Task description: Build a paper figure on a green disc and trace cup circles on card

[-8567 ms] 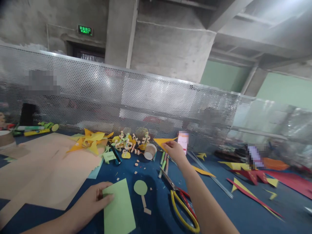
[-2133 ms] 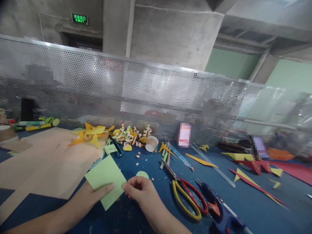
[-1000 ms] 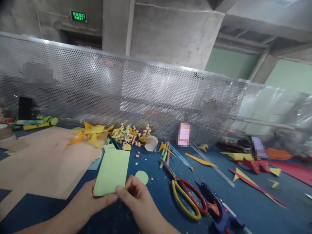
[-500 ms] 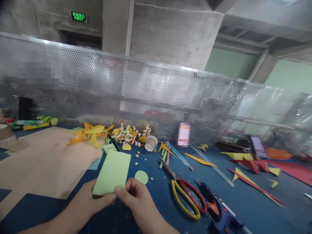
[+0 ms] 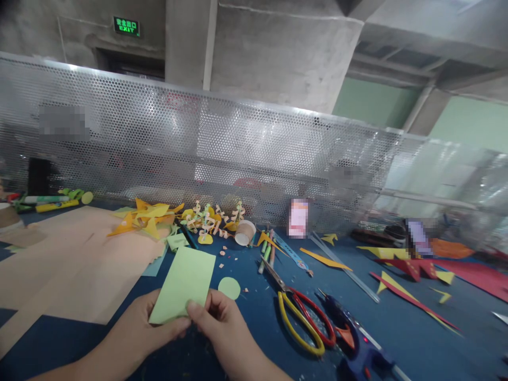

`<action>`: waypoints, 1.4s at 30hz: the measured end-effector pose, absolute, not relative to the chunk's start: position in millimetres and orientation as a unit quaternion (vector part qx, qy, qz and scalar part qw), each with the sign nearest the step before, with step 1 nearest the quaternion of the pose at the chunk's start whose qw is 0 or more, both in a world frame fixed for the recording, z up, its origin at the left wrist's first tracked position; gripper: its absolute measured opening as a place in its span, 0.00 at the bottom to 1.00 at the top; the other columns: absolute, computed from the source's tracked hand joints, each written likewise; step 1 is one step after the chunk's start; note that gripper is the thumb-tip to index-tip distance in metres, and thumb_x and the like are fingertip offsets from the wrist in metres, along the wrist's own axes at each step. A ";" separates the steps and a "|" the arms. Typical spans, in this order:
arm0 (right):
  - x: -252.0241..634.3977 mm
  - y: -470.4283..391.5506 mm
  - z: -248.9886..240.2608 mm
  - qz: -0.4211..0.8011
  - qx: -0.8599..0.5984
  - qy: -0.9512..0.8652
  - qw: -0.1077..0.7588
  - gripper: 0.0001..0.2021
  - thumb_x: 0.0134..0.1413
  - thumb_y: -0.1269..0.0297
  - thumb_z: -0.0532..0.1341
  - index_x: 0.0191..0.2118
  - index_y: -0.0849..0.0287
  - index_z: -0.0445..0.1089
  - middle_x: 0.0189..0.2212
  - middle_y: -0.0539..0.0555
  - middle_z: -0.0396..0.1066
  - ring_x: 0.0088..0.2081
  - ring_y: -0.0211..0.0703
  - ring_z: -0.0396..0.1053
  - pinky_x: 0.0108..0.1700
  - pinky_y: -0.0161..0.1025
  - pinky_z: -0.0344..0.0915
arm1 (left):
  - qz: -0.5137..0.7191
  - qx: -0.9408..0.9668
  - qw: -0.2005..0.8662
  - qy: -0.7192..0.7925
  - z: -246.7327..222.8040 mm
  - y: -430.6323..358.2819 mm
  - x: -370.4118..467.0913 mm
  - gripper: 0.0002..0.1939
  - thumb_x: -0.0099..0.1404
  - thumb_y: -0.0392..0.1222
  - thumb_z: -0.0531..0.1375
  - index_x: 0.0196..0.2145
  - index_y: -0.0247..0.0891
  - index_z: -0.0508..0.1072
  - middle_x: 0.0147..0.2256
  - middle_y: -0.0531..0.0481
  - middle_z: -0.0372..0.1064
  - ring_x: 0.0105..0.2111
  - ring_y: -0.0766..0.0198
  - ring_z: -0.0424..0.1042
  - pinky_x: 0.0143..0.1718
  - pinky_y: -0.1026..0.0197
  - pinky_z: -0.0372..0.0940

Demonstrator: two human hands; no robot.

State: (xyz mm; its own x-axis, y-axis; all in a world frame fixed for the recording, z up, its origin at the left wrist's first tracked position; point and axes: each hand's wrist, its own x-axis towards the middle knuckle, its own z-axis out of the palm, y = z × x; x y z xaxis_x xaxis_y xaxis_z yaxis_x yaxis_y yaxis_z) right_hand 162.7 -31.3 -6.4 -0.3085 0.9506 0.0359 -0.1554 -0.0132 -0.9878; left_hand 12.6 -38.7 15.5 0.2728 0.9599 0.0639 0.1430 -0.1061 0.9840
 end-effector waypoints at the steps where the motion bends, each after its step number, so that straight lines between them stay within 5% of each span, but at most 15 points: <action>1: 163.2 -30.8 -6.8 0.606 -0.382 -0.533 0.450 0.21 0.41 0.47 0.63 0.19 0.59 0.57 0.17 0.44 0.56 0.21 0.31 0.50 0.25 0.30 0.48 | 0.408 0.623 0.495 0.447 15.6 -38.5 12.4 0.07 0.51 0.40 0.61 0.28 0.35 0.71 0.23 0.53 0.70 0.24 0.64 0.67 0.27 0.65 0.61; 7: 165.1 -28.0 -5.4 0.599 -0.386 -0.558 0.426 0.22 0.38 0.43 0.63 0.23 0.60 0.62 0.20 0.47 0.60 0.22 0.33 0.53 0.26 0.32 0.49 | 0.412 0.609 0.514 0.441 14.4 -36.7 13.7 0.08 0.51 0.41 0.60 0.28 0.33 0.70 0.22 0.52 0.70 0.23 0.65 0.67 0.26 0.65 0.62; 16: 166.7 -27.5 -3.7 0.531 -0.448 -0.593 0.406 0.24 0.37 0.41 0.61 0.16 0.59 0.57 0.14 0.45 0.57 0.18 0.31 0.50 0.22 0.32 0.45 | 0.404 0.576 0.557 0.441 7.6 -32.8 14.6 0.10 0.50 0.42 0.61 0.29 0.33 0.67 0.20 0.52 0.70 0.19 0.65 0.68 0.21 0.66 0.60; 24: 168.6 -23.5 -5.7 0.544 -0.470 -0.563 0.408 0.25 0.32 0.41 0.63 0.15 0.59 0.59 0.12 0.44 0.57 0.16 0.29 0.48 0.21 0.32 0.44 | 0.393 0.629 0.494 0.454 16.0 -32.8 10.0 0.13 0.49 0.39 0.62 0.34 0.34 0.70 0.27 0.51 0.73 0.27 0.62 0.70 0.29 0.65 0.62; 30: 169.5 -18.4 -11.1 0.591 -0.441 -0.521 0.430 0.25 0.42 0.41 0.59 0.19 0.62 0.66 0.14 0.47 0.60 0.18 0.31 0.53 0.23 0.32 0.48 | 0.383 0.616 0.499 0.474 14.2 -30.3 9.3 0.09 0.51 0.41 0.61 0.30 0.35 0.68 0.22 0.54 0.69 0.22 0.63 0.69 0.25 0.64 0.62; 35: 169.9 -21.6 -2.5 0.577 -0.455 -0.532 0.421 0.21 0.34 0.47 0.66 0.18 0.62 0.65 0.16 0.47 0.62 0.18 0.30 0.53 0.23 0.31 0.48 | 0.392 0.608 0.498 0.479 14.1 -28.8 9.1 0.09 0.50 0.40 0.61 0.29 0.35 0.68 0.20 0.55 0.68 0.20 0.65 0.68 0.24 0.65 0.61; 42: 169.7 -23.3 -4.9 0.553 -0.471 -0.548 0.416 0.22 0.35 0.44 0.64 0.17 0.60 0.61 0.14 0.45 0.60 0.17 0.30 0.52 0.22 0.31 0.47 | 0.393 0.586 0.526 0.475 17.7 -30.2 10.4 0.09 0.49 0.39 0.60 0.29 0.34 0.68 0.21 0.55 0.68 0.19 0.66 0.68 0.21 0.66 0.61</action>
State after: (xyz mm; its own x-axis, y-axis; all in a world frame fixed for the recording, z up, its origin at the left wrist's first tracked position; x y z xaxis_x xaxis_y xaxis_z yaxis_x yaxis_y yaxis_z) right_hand 169.7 -23.3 -4.9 -0.2107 0.9754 -0.0649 0.0559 -0.0543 -0.9970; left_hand 10.4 -30.2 17.7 0.2407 0.9698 -0.0393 0.1427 0.0047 0.9898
